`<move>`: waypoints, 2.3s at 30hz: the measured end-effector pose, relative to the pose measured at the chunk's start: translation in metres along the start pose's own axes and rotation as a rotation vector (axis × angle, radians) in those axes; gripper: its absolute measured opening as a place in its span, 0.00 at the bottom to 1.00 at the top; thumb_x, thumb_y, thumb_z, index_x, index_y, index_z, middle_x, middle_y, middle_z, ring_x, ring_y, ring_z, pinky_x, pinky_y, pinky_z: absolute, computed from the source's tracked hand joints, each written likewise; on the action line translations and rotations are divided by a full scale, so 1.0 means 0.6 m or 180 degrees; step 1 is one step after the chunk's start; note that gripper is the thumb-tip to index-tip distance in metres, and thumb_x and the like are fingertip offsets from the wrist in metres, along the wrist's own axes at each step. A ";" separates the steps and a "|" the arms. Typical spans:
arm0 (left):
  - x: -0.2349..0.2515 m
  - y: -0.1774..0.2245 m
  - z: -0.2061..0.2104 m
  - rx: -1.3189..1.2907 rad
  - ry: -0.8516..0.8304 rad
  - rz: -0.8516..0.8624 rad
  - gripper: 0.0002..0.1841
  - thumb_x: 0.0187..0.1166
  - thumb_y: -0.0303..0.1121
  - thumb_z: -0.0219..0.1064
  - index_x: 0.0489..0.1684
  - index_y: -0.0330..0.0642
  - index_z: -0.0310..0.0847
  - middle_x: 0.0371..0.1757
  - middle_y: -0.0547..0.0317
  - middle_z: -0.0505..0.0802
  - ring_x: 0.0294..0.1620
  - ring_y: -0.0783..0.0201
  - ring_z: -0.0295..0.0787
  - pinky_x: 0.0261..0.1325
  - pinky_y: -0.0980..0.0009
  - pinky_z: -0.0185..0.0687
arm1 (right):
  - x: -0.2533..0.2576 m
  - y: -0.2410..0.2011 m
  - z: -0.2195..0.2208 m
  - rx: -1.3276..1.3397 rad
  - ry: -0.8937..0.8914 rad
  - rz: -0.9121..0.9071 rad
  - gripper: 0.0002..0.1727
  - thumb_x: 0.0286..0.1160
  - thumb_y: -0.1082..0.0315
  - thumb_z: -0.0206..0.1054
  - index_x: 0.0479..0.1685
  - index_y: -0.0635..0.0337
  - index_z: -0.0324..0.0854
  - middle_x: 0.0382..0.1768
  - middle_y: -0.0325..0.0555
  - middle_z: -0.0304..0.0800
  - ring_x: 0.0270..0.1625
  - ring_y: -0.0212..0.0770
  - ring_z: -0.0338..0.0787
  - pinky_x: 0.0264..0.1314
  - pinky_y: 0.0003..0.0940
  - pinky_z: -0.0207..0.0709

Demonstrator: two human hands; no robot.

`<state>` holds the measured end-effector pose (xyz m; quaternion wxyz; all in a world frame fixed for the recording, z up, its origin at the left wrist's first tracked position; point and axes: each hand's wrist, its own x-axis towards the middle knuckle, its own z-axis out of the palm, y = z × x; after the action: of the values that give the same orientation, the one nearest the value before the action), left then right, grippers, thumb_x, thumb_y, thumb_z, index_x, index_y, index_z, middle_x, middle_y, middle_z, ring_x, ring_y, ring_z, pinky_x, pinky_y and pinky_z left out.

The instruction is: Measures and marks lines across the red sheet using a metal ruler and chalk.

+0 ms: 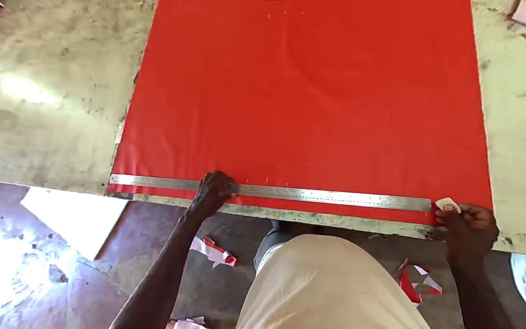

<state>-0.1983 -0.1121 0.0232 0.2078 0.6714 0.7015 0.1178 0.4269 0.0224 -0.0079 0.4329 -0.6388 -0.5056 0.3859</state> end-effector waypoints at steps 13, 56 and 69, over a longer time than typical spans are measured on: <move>0.016 -0.001 -0.015 0.0134 -0.0472 -0.0185 0.17 0.77 0.43 0.75 0.59 0.48 0.84 0.61 0.50 0.86 0.67 0.42 0.78 0.64 0.34 0.73 | -0.014 0.035 0.010 -0.0489 0.0075 -0.0702 0.23 0.84 0.57 0.65 0.61 0.70 0.71 0.41 0.51 0.85 0.37 0.36 0.87 0.43 0.38 0.85; 0.142 0.480 0.151 0.0195 -0.1841 0.1353 0.28 0.81 0.48 0.70 0.78 0.45 0.77 0.86 0.54 0.75 0.84 0.50 0.71 0.78 0.51 0.77 | -0.012 -0.059 -0.057 -0.1110 -0.0384 -0.0018 0.11 0.74 0.66 0.74 0.51 0.61 0.89 0.35 0.47 0.93 0.33 0.41 0.92 0.39 0.45 0.90; 0.127 0.494 0.146 0.0450 -0.2055 0.1321 0.27 0.85 0.49 0.65 0.80 0.45 0.77 0.92 0.48 0.66 0.92 0.44 0.58 0.88 0.51 0.63 | -0.028 -0.071 0.083 -0.0648 -0.0671 -0.0174 0.11 0.76 0.66 0.71 0.50 0.62 0.89 0.41 0.47 0.92 0.36 0.38 0.91 0.41 0.39 0.89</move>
<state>0.1050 -0.0253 0.0673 0.3429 0.8142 0.4558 -0.1086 0.3639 0.0188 0.0166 0.3207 -0.6213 -0.6020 0.3856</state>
